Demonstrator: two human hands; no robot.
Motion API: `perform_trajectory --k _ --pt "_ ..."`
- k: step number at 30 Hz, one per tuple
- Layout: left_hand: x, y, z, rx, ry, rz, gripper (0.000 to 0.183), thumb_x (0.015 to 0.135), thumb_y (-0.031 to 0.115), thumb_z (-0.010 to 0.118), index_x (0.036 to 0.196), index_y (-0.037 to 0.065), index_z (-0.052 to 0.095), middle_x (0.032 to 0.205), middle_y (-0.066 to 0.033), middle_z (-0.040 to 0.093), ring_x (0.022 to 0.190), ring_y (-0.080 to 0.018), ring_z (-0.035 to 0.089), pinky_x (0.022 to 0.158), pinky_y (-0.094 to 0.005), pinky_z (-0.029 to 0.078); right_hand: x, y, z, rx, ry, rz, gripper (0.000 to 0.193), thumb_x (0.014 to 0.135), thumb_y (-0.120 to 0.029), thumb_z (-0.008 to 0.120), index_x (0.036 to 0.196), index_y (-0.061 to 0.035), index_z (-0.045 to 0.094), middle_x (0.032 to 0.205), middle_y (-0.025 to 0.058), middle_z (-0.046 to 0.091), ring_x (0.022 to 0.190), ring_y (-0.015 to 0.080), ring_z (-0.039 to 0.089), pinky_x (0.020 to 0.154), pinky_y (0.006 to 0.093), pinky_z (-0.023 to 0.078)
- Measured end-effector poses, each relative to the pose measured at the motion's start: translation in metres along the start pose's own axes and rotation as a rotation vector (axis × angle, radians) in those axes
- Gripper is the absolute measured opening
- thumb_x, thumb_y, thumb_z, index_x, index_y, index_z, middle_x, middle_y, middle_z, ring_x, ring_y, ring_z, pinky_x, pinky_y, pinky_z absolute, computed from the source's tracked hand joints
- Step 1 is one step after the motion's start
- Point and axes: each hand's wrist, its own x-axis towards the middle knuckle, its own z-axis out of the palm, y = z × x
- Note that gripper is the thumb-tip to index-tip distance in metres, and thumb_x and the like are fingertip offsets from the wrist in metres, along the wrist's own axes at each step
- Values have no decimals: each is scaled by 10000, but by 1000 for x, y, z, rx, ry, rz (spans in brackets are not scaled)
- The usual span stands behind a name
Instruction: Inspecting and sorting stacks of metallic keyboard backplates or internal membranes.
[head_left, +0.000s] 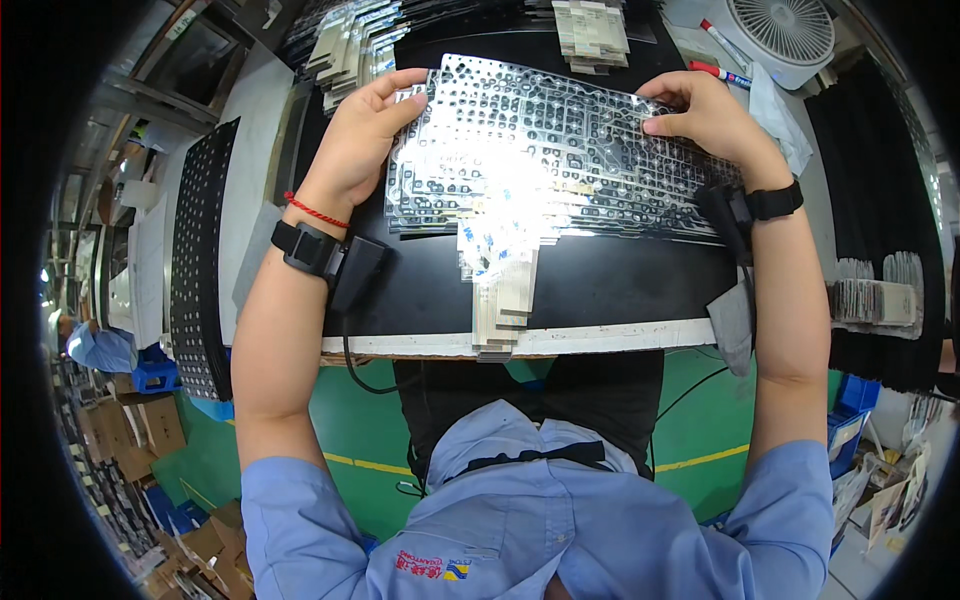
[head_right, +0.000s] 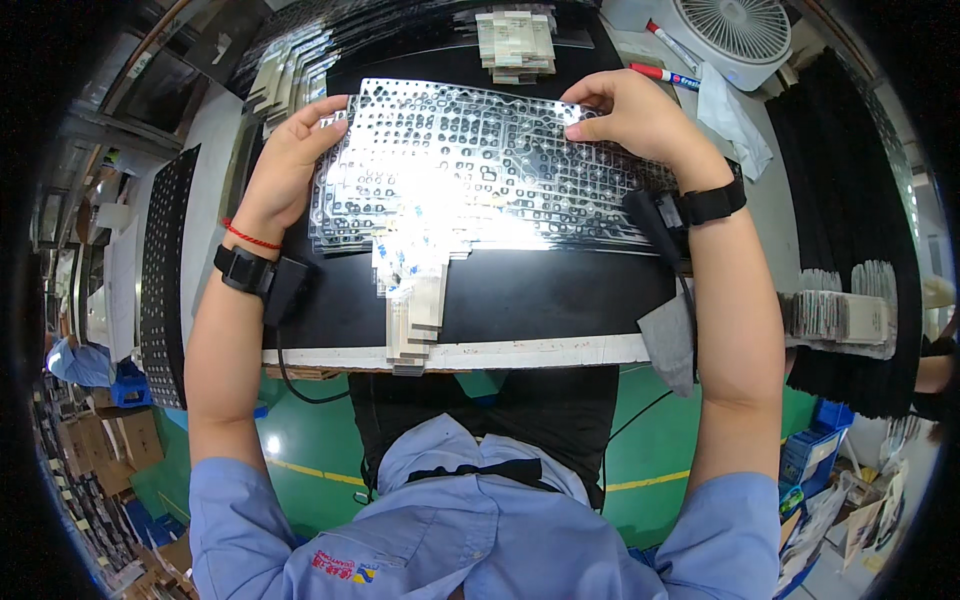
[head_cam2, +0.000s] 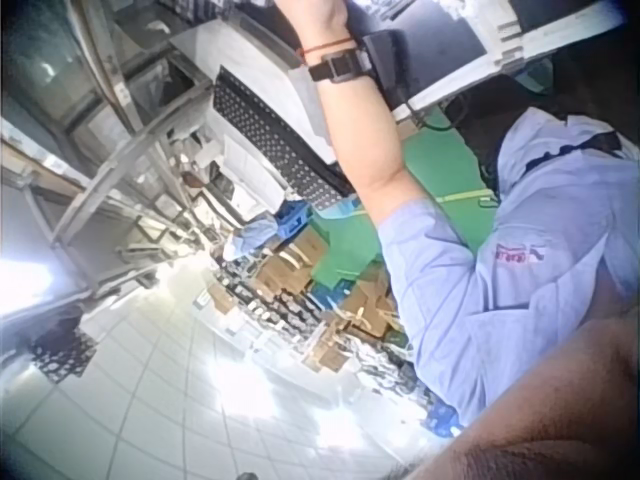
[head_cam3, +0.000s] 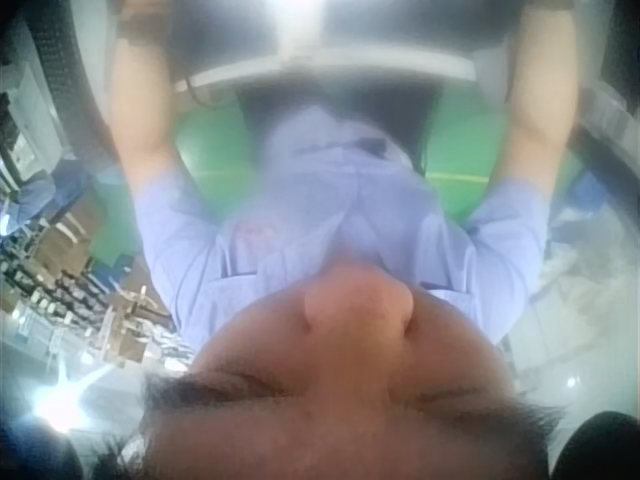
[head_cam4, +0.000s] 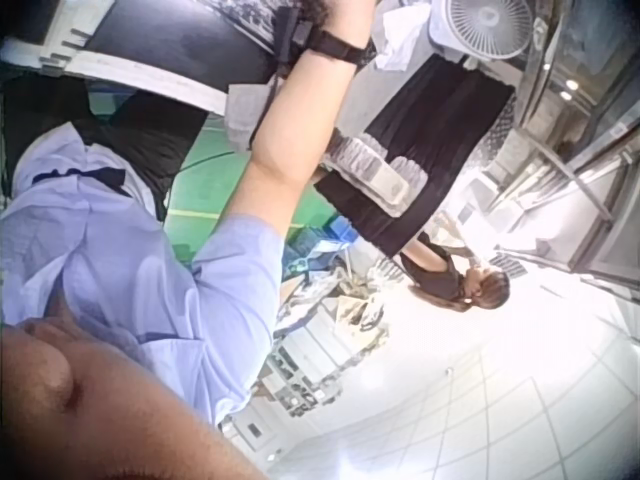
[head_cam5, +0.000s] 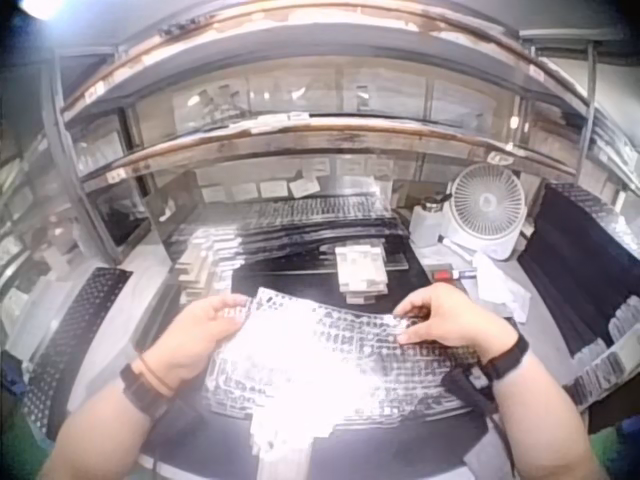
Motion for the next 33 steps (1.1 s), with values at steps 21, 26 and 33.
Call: perform_trajectory --k 21,26,33 --pt "-2 5 -10 -174 -216 -48 340 1011 51 498 1345 -8 504 1203 -89 669 1059 -131 655 953 -286 520 -3 -18 7 -231 56 48 487 731 -222 873 1102 14 664 942 87 701 862 154 639 802 288 494" --pt "-1 2 -9 -139 -202 -68 317 1017 71 515 1325 0 525 1179 -77 680 1039 -119 658 928 -276 526 -2 -6 5 -223 110 58 498 720 -243 883 1066 37 660 893 87 694 817 148 635 767 288 494" --pt "-3 4 -4 -99 -160 -87 311 1021 81 519 1322 4 533 1169 -76 683 1018 -116 664 920 -279 533 -1 -11 10 -267 123 59 512 725 -281 879 1065 31 655 915 104 692 831 154 635 770 292 497"
